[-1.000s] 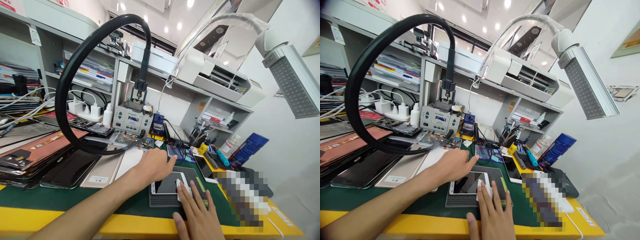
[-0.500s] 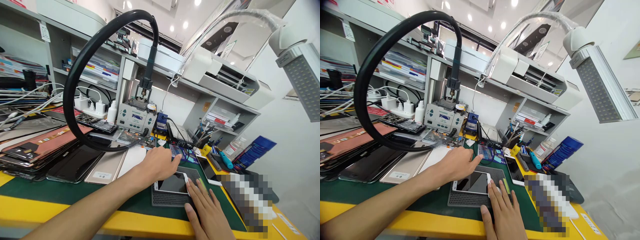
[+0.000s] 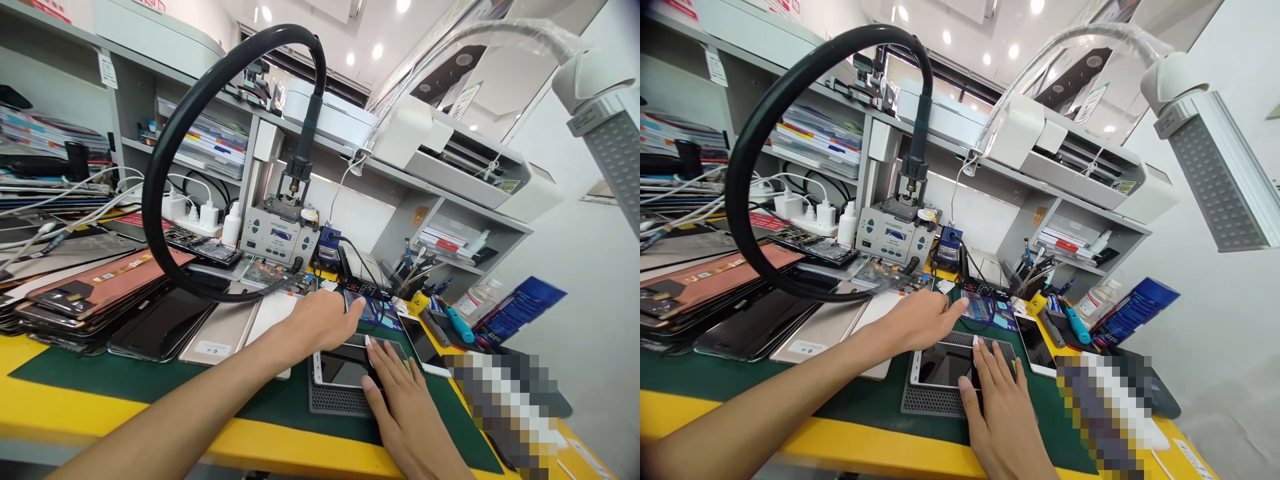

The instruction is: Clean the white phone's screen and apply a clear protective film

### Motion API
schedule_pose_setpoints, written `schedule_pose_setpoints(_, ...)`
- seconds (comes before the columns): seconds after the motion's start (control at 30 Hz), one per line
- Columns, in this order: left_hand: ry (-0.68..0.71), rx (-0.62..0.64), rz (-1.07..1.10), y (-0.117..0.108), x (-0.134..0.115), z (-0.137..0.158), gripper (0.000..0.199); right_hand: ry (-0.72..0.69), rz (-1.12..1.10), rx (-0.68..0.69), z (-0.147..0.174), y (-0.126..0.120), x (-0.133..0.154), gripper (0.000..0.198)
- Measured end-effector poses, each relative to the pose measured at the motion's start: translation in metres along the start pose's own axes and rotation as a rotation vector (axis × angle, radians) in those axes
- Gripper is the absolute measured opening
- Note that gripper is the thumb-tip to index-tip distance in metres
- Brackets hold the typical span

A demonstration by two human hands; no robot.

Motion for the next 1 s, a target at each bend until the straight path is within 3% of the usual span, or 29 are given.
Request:
schedule_pose_setpoints(0.23, -0.021, 0.047, 0.077, -0.004, 0.002, 0.000, 0.081, -0.044, 0.015, 0.017, -0.009, -0.001, 0.022, 0.063)
schedule_pose_setpoints(0.5, -0.012, 0.068, 0.102, -0.007, 0.003, 0.003, 0.080, -0.193, -0.003, 0.031, -0.017, -0.006, 0.073, 0.064)
schedule_pose_setpoints(0.77, -0.034, -0.022, 0.026, -0.004, 0.009, 0.000, 0.078, -0.288, 0.007, -0.008, -0.020, -0.019, 0.104, 0.060)
schedule_pose_setpoints(0.87, -0.033, -0.068, 0.000, -0.006, 0.009, -0.001, 0.075, -0.293, 0.057, -0.028, -0.015, -0.011, 0.105, 0.060)
schedule_pose_setpoints(1.0, -0.023, -0.099, -0.008, -0.008, 0.010, -0.002, 0.075, -0.295, 0.130, -0.094, -0.007, 0.017, 0.094, 0.059)
Point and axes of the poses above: each hand's wrist, its own z-axis away from the middle knuckle, its own y-axis out of the palm, x = y × z, the point moved 5 cm from there along -z, towards the middle knuckle, and after that the axes turned 11 degrees about x, right-handed, at the moved point
